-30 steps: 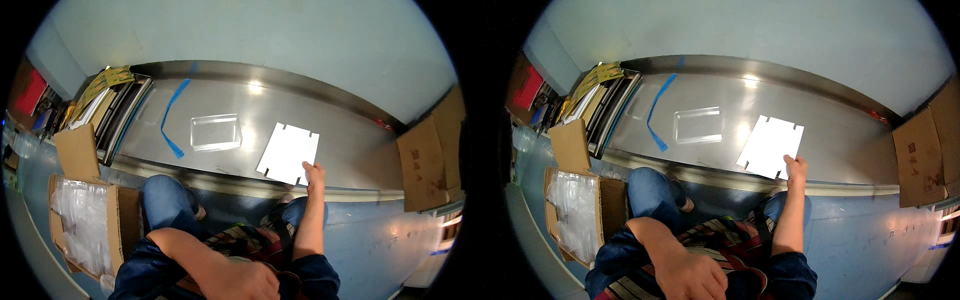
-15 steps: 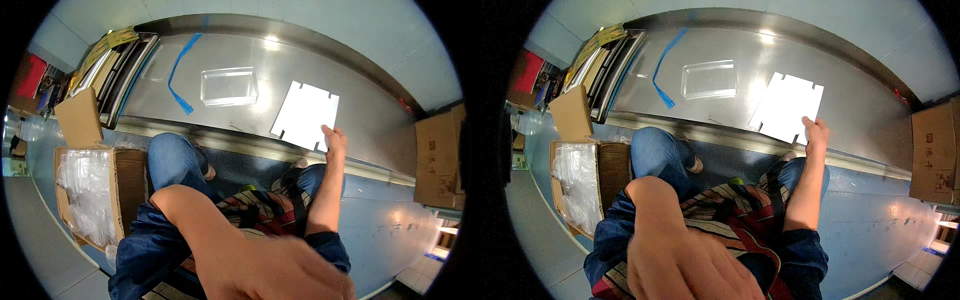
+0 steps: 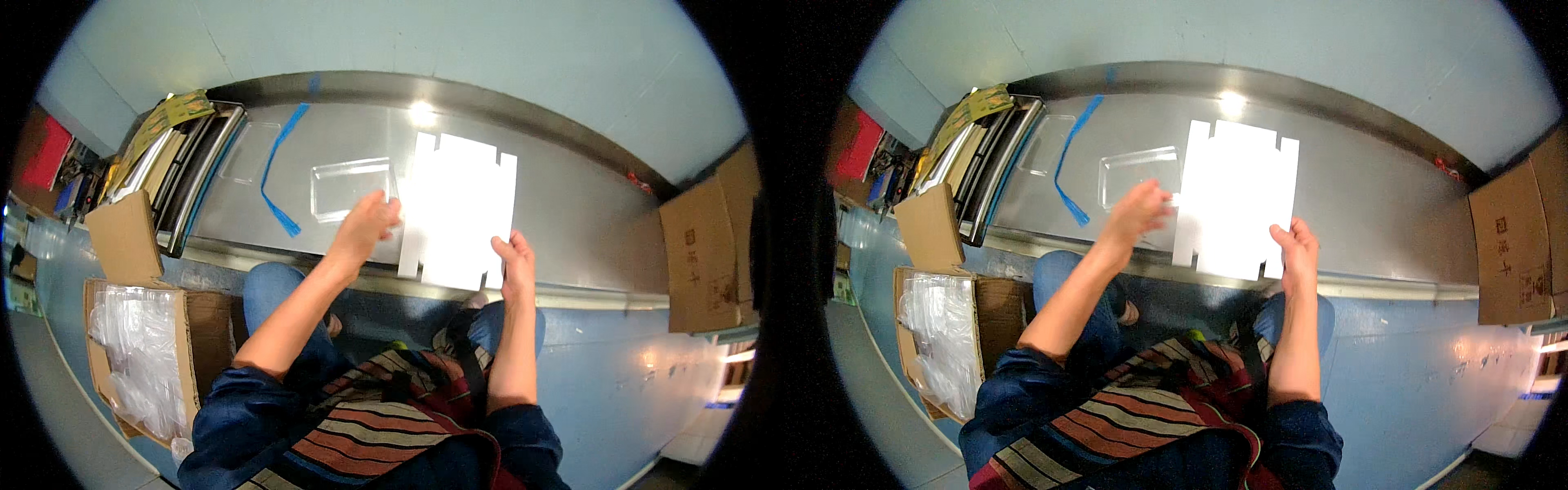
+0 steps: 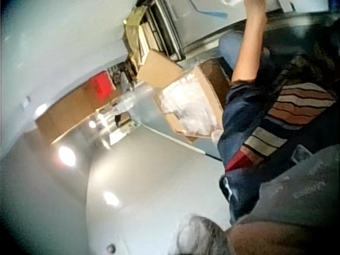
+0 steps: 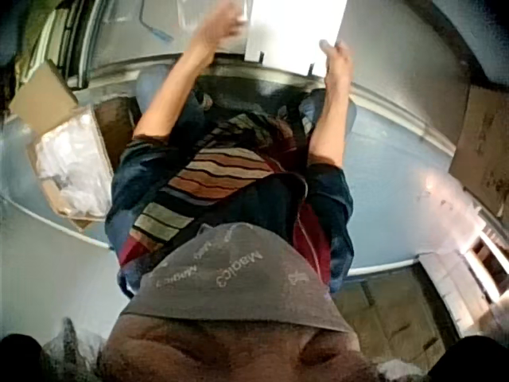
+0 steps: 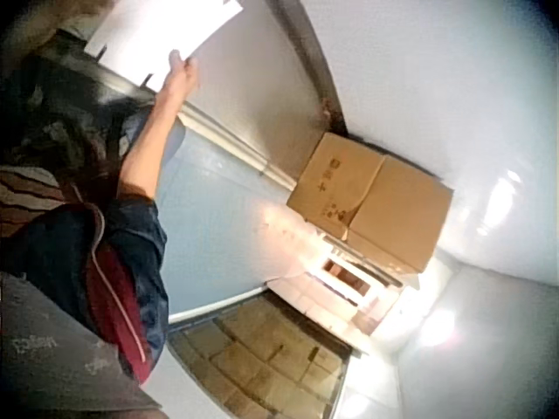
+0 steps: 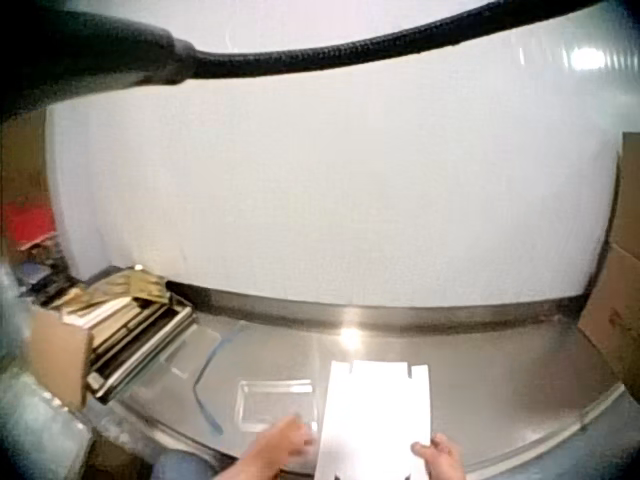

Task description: The person unpacks a cardboard box containing plastic containers, white cardboard inserts, and yellow printed sheets. They sit on the floor and assemble a container by placing a cardboard insert into a plastic tray and then inserting a yellow sheet into the insert.

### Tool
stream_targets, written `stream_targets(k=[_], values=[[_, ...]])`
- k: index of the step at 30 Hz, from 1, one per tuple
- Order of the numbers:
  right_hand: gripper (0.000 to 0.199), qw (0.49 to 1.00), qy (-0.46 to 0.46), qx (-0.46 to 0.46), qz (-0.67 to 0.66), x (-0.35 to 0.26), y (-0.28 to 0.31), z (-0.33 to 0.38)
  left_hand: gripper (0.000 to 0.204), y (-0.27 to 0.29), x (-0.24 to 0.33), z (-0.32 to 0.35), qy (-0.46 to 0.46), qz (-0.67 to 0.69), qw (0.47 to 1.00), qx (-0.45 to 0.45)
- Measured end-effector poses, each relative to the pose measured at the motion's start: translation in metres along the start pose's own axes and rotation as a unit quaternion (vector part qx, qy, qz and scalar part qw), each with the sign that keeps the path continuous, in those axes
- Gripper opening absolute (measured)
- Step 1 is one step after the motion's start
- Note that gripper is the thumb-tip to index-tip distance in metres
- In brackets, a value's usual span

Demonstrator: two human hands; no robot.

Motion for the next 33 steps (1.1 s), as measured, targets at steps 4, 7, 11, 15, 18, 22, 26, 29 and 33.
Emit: stream_targets(k=[4,7,11,15,18,22,26,29,33], values=[[0.018,0.996,0.026,-0.039,0.071,0.006,-0.015,0.005,0.027,-0.008,-0.043,-0.030,-0.109,-0.147,0.983,-0.015],[0.017,0.993,0.043,-0.023,0.106,0.009,-0.019,0.002,0.035,-0.012,-0.054,-0.035,-0.152,-0.176,0.971,0.046],[0.016,0.981,0.079,-0.008,0.176,0.025,-0.011,-0.008,0.028,-0.022,-0.066,-0.041,-0.136,-0.289,0.944,0.079],[0.018,0.947,0.094,0.037,0.304,0.034,-0.003,-0.019,0.023,-0.043,-0.094,-0.062,-0.161,-0.358,0.913,0.107],[0.021,0.921,0.089,0.063,0.374,0.042,0.005,-0.030,0.018,-0.055,-0.113,-0.075,-0.132,-0.420,0.894,0.089],[0.027,0.877,0.105,0.080,0.462,0.044,0.002,-0.036,0.024,-0.078,-0.120,-0.077,-0.144,-0.550,0.820,0.062],[0.027,0.867,0.101,0.081,0.481,0.043,0.001,-0.037,0.045,-0.101,-0.116,-0.067,-0.130,-0.524,0.840,0.048],[0.026,0.848,0.102,0.073,0.514,0.046,-0.003,-0.037,0.069,-0.119,-0.121,-0.043,-0.215,-0.582,0.783,0.032],[0.029,0.825,0.091,0.087,0.551,0.049,-0.003,-0.037,0.077,-0.118,-0.125,-0.045,-0.230,-0.554,0.800,0.009]])
Point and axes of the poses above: each hand's wrist, its own z-axis away from the middle knuckle, its own y-axis out of the back of the hand, x = y × z, the point moved 5 cm from there along -z, towards the middle knuckle, and after that the axes turned 7 degrees about -z, right-handed, at the moved point
